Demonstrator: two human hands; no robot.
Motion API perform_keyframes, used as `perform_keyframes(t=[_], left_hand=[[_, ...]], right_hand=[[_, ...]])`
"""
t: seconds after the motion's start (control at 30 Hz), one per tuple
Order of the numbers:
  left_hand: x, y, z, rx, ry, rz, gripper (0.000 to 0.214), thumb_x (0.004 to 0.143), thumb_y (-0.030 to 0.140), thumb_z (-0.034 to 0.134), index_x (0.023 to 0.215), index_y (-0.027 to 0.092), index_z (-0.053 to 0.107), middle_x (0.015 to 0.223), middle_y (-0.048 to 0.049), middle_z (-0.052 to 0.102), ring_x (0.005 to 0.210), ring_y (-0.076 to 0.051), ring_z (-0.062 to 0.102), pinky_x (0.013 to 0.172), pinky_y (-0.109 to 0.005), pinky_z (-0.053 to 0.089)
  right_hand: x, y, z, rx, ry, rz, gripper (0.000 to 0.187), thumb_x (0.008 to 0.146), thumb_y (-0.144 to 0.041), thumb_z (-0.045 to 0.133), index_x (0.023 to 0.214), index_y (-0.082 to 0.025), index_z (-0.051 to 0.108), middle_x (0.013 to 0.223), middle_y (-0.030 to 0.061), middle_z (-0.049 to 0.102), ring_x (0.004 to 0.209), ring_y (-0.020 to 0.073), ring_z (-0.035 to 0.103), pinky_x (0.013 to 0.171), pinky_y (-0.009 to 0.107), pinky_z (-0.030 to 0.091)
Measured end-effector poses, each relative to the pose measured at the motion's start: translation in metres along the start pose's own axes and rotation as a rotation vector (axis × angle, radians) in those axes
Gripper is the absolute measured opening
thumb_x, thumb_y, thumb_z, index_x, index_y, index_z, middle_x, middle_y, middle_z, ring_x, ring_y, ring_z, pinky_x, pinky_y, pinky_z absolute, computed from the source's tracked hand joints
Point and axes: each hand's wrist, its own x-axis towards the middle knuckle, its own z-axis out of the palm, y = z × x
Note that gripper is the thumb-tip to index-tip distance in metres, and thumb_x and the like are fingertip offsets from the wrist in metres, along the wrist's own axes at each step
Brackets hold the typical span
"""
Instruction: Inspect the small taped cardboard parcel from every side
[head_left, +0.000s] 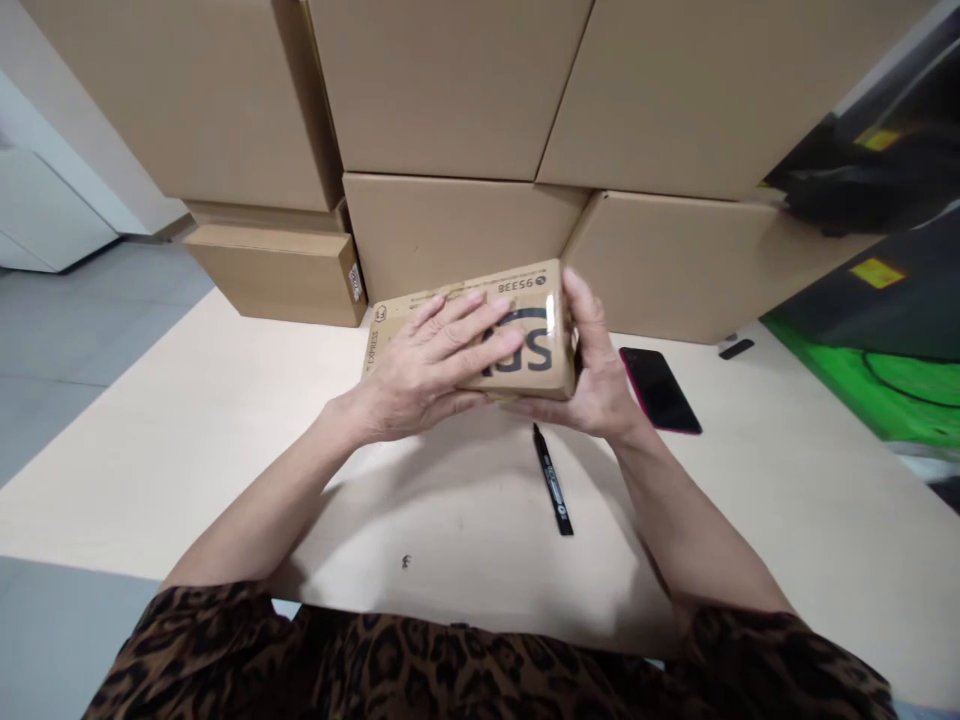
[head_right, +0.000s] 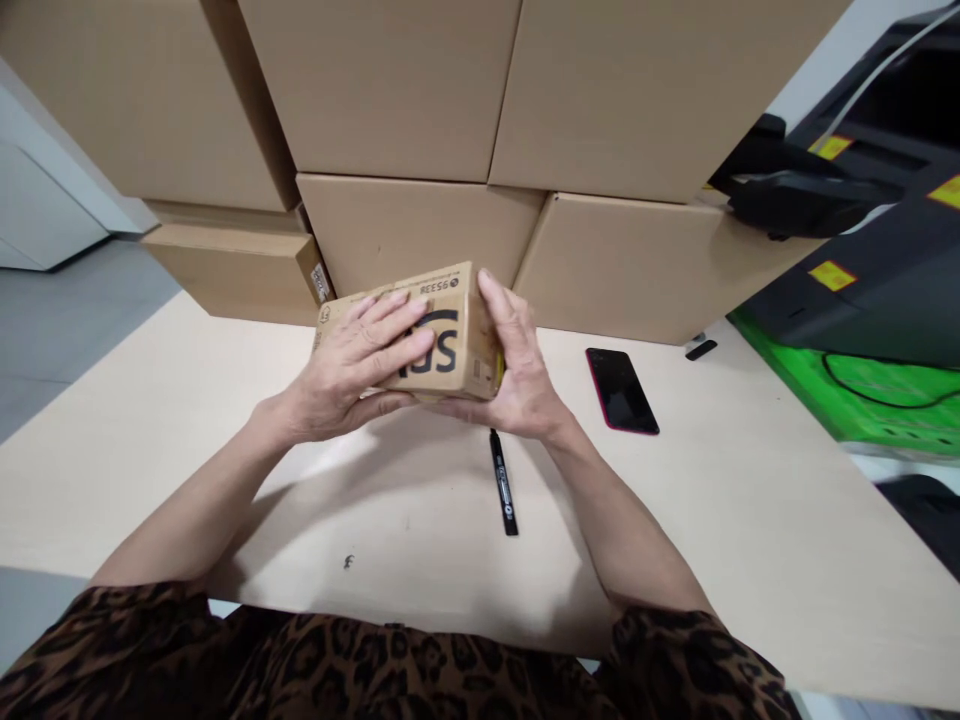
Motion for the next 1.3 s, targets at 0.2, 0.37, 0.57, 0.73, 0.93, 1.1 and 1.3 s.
perform_keyframes(t=[0.2, 0.37, 0.57, 0.73, 0.93, 1.1, 1.3], left_hand=[[-0.021, -0.042, -0.028, -0.145, -0.105, -0.353, 0.102, 0.090, 0.078, 0.074, 0.175, 0.036, 0.036, 0.186, -0.0129, 0.028, 0.173, -0.043, 0.024, 0.141, -0.065, 0.022], [-0.021, -0.047, -0.014, -0.453, 0.126, -0.473, 0.108, 0.086, 0.087, 0.071, 0.174, 0.039, 0.031, 0.186, -0.0090, 0.030, 0.171, -0.041, 0.031, 0.138, -0.060, 0.034], [-0.007, -0.026, 0.026, -0.630, 0.293, -0.440, 0.108, 0.092, 0.089, 0.058, 0.178, 0.036, 0.018, 0.174, -0.0144, 0.049, 0.164, -0.039, 0.046, 0.126, -0.059, 0.051], [-0.009, -0.016, 0.024, -0.475, 0.301, -0.365, 0.110, 0.094, 0.085, 0.059, 0.179, 0.043, 0.004, 0.182, -0.0097, 0.037, 0.168, -0.037, 0.038, 0.134, -0.062, 0.040], [-0.011, -0.015, 0.025, -0.344, 0.284, -0.297, 0.106, 0.095, 0.081, 0.063, 0.178, 0.045, 0.008, 0.189, -0.0068, 0.017, 0.175, -0.039, 0.019, 0.139, -0.062, 0.031], [-0.017, -0.016, 0.038, -0.395, 0.412, -0.427, 0.106, 0.093, 0.086, 0.062, 0.178, 0.040, 0.019, 0.187, -0.0115, 0.025, 0.170, -0.041, 0.033, 0.135, -0.062, 0.039], [-0.009, -0.006, 0.028, -0.597, 0.558, -0.839, 0.097, 0.093, 0.081, 0.067, 0.168, 0.024, 0.045, 0.151, -0.0165, 0.072, 0.140, -0.036, 0.069, 0.119, -0.053, 0.057]], right_hand=[[0.011, 0.007, -0.017, 0.376, 0.135, 0.185, 0.131, 0.054, -0.071, 0.102, 0.167, -0.046, 0.040, 0.160, 0.0031, 0.061, 0.151, 0.0402, 0.059, 0.124, 0.066, 0.052], [0.018, -0.011, -0.008, 0.691, 0.337, 0.385, 0.094, 0.056, -0.051, 0.103, 0.142, -0.040, 0.067, 0.137, 0.0020, 0.079, 0.132, 0.0372, 0.075, 0.117, 0.062, 0.061], [0.016, -0.010, 0.000, 0.800, 0.353, 0.500, 0.025, 0.081, -0.054, 0.083, 0.093, -0.032, 0.077, 0.101, 0.0017, 0.087, 0.135, 0.0395, 0.075, 0.120, 0.070, 0.057], [0.014, 0.026, -0.012, 0.655, 0.290, 0.439, 0.032, 0.086, -0.061, 0.072, 0.103, -0.035, 0.079, 0.121, 0.0023, 0.087, 0.147, 0.0402, 0.066, 0.125, 0.077, 0.049], [0.015, 0.032, -0.010, 0.659, 0.311, 0.511, 0.045, 0.089, -0.065, 0.067, 0.116, -0.031, 0.079, 0.128, 0.0036, 0.085, 0.146, 0.0390, 0.067, 0.124, 0.073, 0.051], [0.016, 0.016, -0.003, 0.611, 0.276, 0.480, 0.054, 0.097, -0.069, 0.056, 0.127, -0.030, 0.076, 0.130, 0.0058, 0.084, 0.145, 0.0350, 0.068, 0.121, 0.064, 0.056], [0.003, 0.027, 0.010, 0.373, 0.172, 0.333, 0.079, 0.104, -0.081, 0.019, 0.172, -0.044, 0.035, 0.159, 0.0047, 0.067, 0.153, 0.0302, 0.062, 0.123, 0.063, 0.053]])
